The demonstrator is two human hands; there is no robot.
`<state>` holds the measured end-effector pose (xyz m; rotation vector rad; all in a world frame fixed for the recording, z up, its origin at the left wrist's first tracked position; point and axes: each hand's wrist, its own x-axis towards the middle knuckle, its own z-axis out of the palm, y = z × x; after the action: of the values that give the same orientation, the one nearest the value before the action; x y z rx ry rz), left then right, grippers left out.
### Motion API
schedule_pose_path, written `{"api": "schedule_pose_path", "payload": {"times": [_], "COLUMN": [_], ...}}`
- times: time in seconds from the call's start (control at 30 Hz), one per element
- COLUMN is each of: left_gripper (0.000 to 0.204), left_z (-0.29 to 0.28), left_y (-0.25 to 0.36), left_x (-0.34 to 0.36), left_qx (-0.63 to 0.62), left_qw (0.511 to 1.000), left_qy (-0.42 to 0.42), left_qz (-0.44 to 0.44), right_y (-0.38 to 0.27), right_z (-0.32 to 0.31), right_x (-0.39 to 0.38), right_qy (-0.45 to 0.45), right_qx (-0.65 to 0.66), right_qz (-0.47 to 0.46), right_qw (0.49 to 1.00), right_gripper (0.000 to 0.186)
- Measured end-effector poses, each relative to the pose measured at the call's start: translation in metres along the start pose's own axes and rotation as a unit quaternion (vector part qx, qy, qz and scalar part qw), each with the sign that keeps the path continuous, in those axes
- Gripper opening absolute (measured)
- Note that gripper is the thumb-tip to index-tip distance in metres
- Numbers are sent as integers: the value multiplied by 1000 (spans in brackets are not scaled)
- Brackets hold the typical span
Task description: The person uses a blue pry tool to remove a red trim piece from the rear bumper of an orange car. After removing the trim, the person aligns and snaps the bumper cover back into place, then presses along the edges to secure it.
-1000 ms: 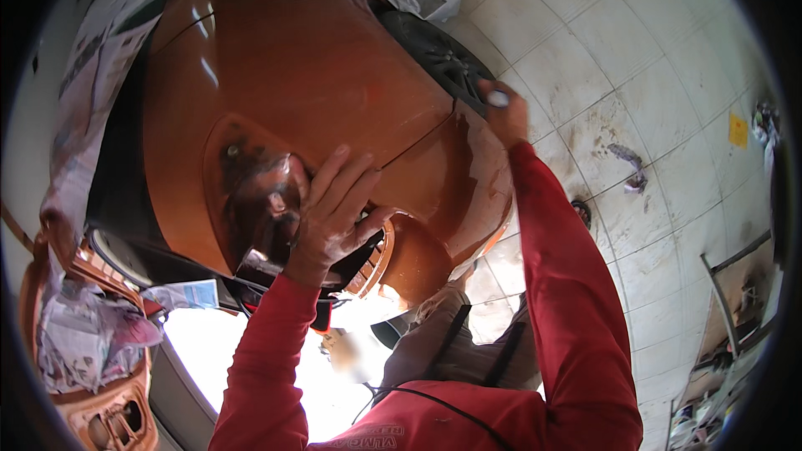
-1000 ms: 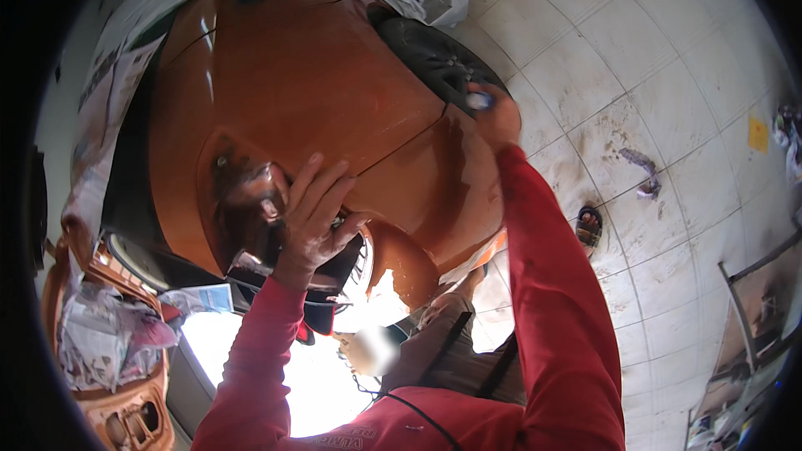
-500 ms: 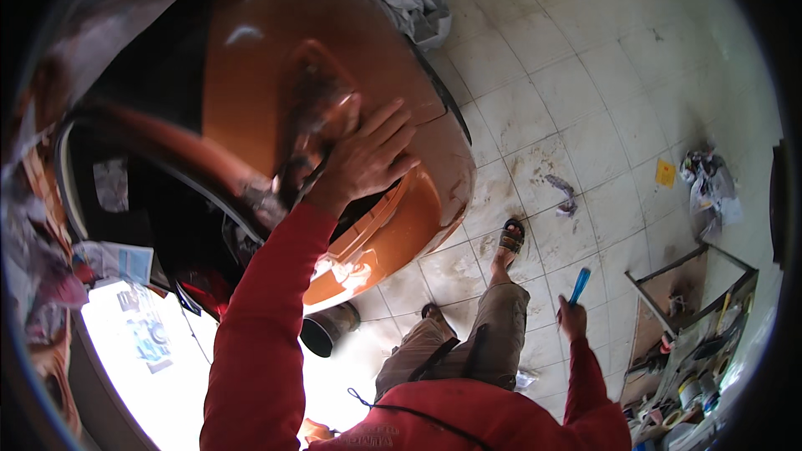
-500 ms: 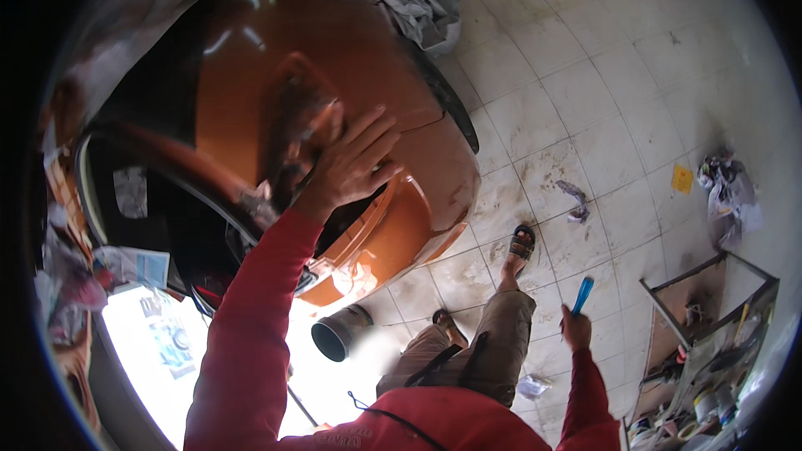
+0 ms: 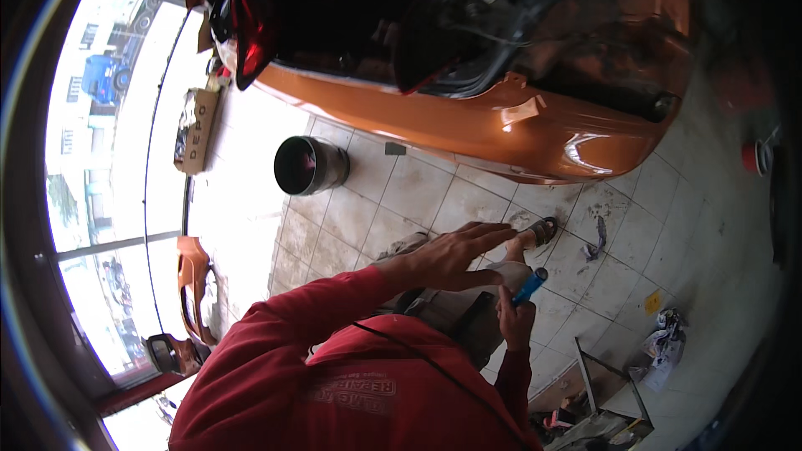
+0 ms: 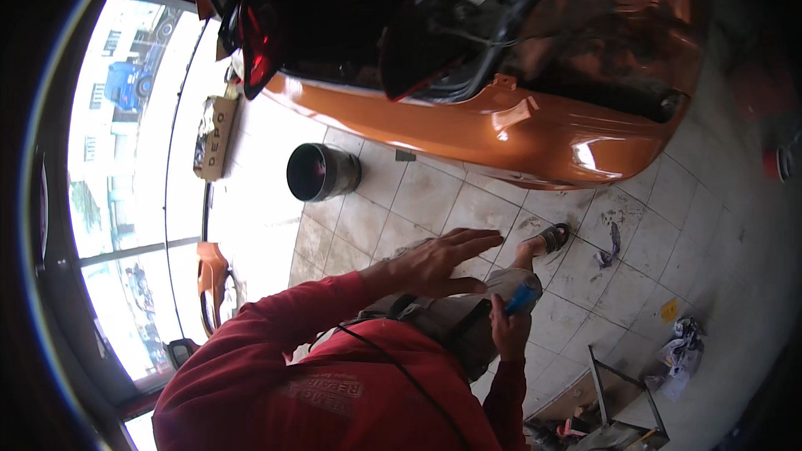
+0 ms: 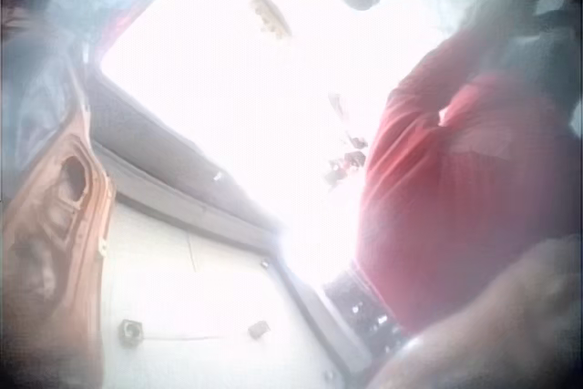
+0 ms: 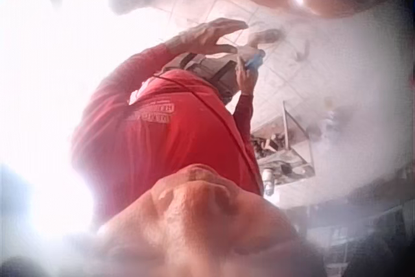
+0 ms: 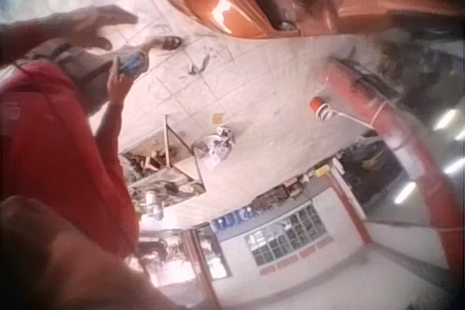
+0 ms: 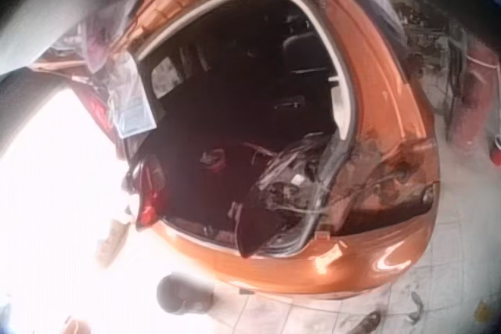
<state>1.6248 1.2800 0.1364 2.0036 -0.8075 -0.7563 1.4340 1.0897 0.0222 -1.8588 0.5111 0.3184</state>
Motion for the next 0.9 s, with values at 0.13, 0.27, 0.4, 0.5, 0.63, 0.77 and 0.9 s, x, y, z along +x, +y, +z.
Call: {"api": "schedule_pose_path", "payload": {"times": [0.13,0.27,0.4,0.5,0.63,0.77,0.9], "left_gripper": [90,75,56,51,40,41,55], "left_z": [-12,-31,-56,-71,-101,-139,-218], "left_y": [-56,-78,-100,-100,-112,-138,-161], "left_x": [-147,-224,-295,-347,-404,-442,-458], "left_qx": [-127,-312,-395,-487,-419,-300,-194], "left_qw": [986,914,848,759,719,744,834], "left_qy": [70,223,324,393,501,538,432], "left_qz": [-85,-135,-141,-179,-237,-260,-282], "right_y": [-64,-138,-181,-229,-257,-270,-273], "right_z": [94,192,264,298,330,352,370], "right_x": [10,-2,-7,-14,1,30,66], "right_qy": [-190,-316,-385,-412,-464,-431,-385], "right_qx": [-160,-219,-239,-204,-262,-293,-306], "right_qz": [-116,-287,-325,-288,-148,-179,-148], "right_qw": [962,877,830,840,833,834,858], "right_gripper": [34,25,29,53,70,68,67]}}
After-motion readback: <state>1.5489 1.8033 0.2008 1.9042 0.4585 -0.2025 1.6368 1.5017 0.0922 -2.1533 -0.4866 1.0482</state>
